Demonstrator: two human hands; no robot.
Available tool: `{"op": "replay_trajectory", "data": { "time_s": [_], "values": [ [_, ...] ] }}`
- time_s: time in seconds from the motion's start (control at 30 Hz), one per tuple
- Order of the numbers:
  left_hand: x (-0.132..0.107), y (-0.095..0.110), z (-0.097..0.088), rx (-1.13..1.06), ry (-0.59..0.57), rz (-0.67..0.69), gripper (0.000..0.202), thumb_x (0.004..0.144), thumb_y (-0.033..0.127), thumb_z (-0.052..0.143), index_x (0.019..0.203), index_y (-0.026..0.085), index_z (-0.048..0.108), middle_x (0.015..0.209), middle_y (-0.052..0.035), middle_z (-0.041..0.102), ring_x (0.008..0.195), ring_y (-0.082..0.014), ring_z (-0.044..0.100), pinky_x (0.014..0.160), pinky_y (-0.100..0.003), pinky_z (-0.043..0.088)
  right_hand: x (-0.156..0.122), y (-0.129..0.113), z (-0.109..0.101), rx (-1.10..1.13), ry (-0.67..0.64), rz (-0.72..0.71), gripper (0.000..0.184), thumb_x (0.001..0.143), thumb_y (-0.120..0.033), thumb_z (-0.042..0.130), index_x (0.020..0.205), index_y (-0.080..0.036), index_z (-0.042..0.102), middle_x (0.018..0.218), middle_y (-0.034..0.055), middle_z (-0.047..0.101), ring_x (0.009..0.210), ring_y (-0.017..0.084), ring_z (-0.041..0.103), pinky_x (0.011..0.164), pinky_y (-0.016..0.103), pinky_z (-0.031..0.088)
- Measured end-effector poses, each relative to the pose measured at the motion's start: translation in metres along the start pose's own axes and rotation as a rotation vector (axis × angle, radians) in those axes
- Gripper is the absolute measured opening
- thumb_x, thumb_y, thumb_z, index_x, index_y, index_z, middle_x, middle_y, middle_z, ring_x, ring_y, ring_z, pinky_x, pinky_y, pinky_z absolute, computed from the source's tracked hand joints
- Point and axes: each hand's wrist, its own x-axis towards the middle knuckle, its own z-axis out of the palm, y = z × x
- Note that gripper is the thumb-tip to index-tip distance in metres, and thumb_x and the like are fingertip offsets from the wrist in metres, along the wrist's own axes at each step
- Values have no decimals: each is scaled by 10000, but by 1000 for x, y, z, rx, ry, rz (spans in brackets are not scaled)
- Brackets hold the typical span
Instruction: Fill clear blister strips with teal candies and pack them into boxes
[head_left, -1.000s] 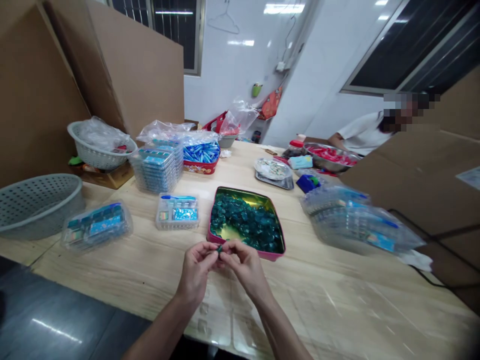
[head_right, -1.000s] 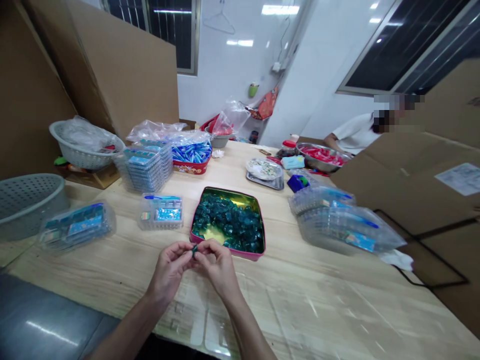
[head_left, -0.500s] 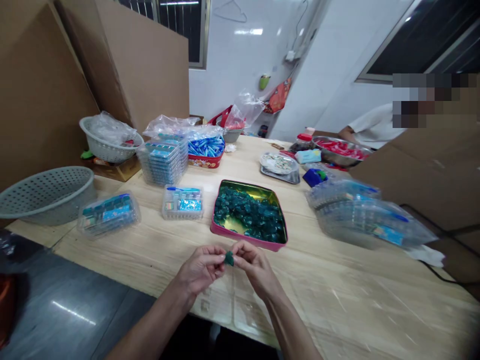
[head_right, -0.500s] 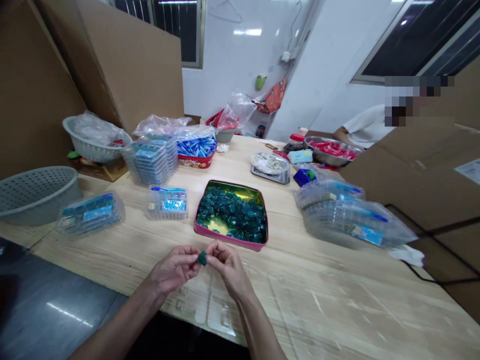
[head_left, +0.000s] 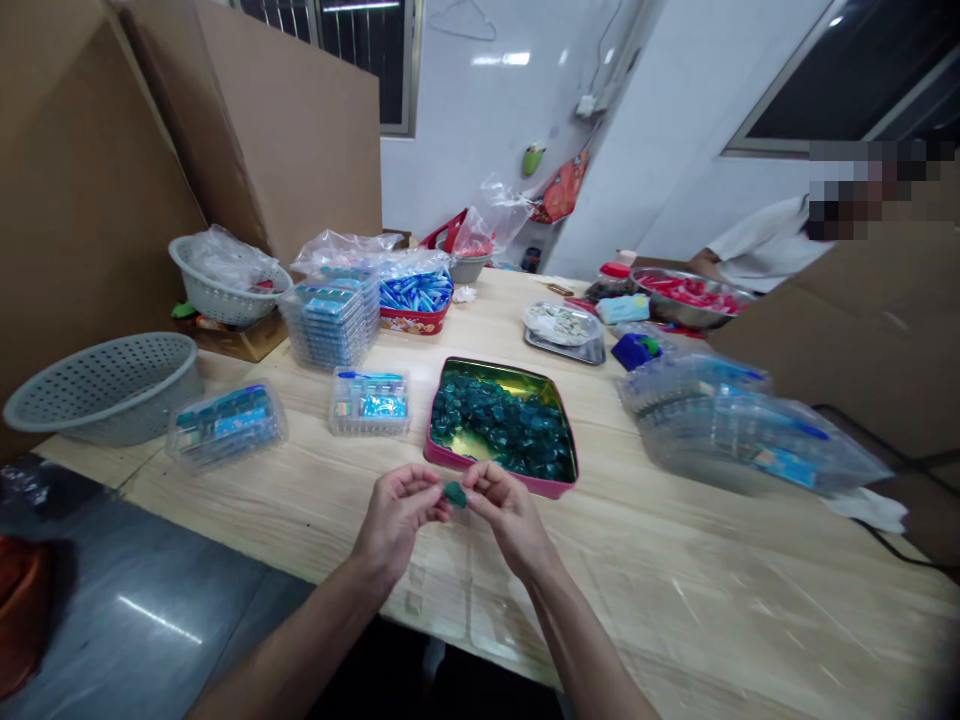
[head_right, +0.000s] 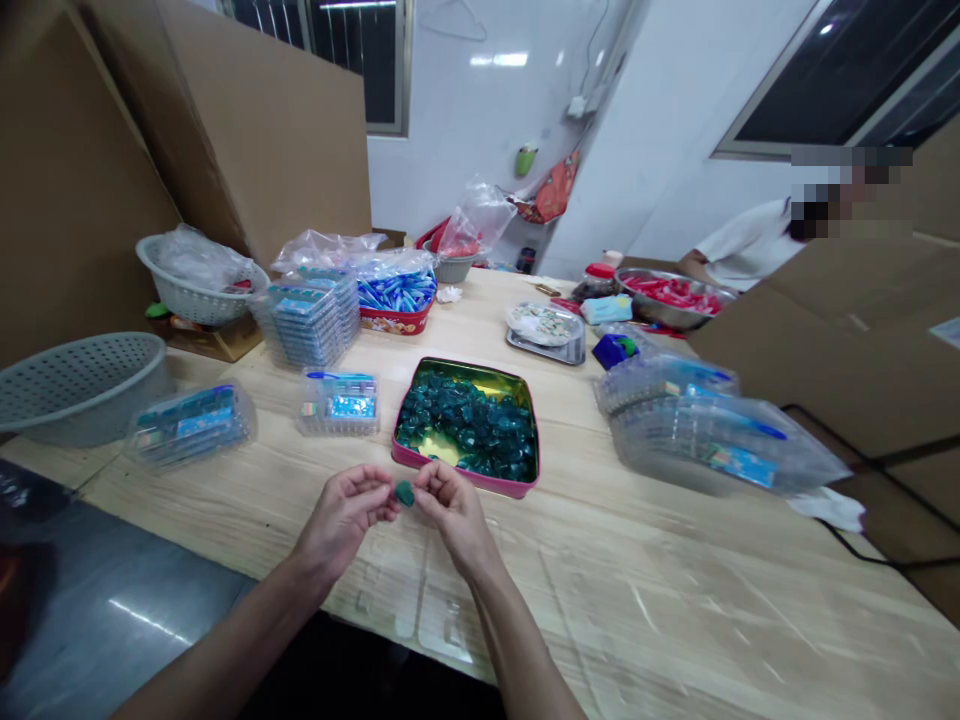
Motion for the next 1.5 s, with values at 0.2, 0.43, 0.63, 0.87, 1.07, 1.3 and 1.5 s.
{"op": "replay_trajectory", "data": {
  "time_s": [0.2, 0.43, 0.63, 0.87, 1.07, 1.3, 1.5],
  "values": [
    [5, -9, 1, 88, 70, 93, 212, 540, 246, 779, 671, 105, 692, 569, -20, 638, 494, -84, 515, 506, -215, 361, 3, 1, 5, -16, 39, -26, 279, 712, -382, 715, 742, -199, 507, 692, -18, 528, 648, 130, 513, 601, 237, 408],
    [26, 19, -18, 229, -183, -176, 197, 507, 229, 750, 590, 114, 613, 506, 26, 536, 430, -55, 430, 453, -202, 266, 17, -6, 10, 9, -17, 32, 287, 679, -363, 744, 739, -188, 524, 646, -32, 526, 564, 98, 494, 527, 215, 385],
    [44, 3, -47, 793, -150, 82, 25, 607, 140, 610, 617, 132, 588, 565, 32, 529, 523, -83, 453, 516, -210, 322, 23, 32, 9, -80, -21, 171, 259, 665, -310, 683, 744, -208, 459, 580, -61, 516, 455, 89, 465, 443, 204, 352],
    [63, -22, -61, 1326, -101, 278, 127, 668, 46, 535, 606, 155, 549, 682, 8, 525, 686, -139, 497, 658, -261, 396, 26, 63, 9, -639, 63, -5, 81, 678, -135, 493, 703, -205, 461, 581, -35, 523, 538, 128, 497, 509, 221, 351],
    [61, -30, -57, 1467, -111, 376, 181, 731, 42, 480, 619, 165, 550, 791, -52, 525, 852, -209, 484, 800, -344, 391, 25, 49, 21, -1108, 38, -68, 152, 710, -55, 424, 727, -185, 503, 656, 13, 580, 624, 154, 523, 588, 240, 320],
    [49, -30, -61, 1545, -126, 536, 200, 724, 26, 440, 726, 150, 596, 813, -82, 555, 876, -229, 501, 788, -341, 413, 17, 38, 22, -1231, -64, -157, 217, 722, -12, 428, 732, -166, 581, 694, 46, 647, 632, 152, 560, 585, 234, 314],
    [47, -24, -57, 1373, -292, 554, 178, 758, 104, 499, 832, 162, 650, 824, -50, 575, 813, -185, 546, 727, -281, 420, 29, 2, -24, -1103, 103, -217, 197, 759, -101, 474, 742, -175, 655, 709, 29, 678, 637, 146, 601, 588, 210, 386]
  ]
}}
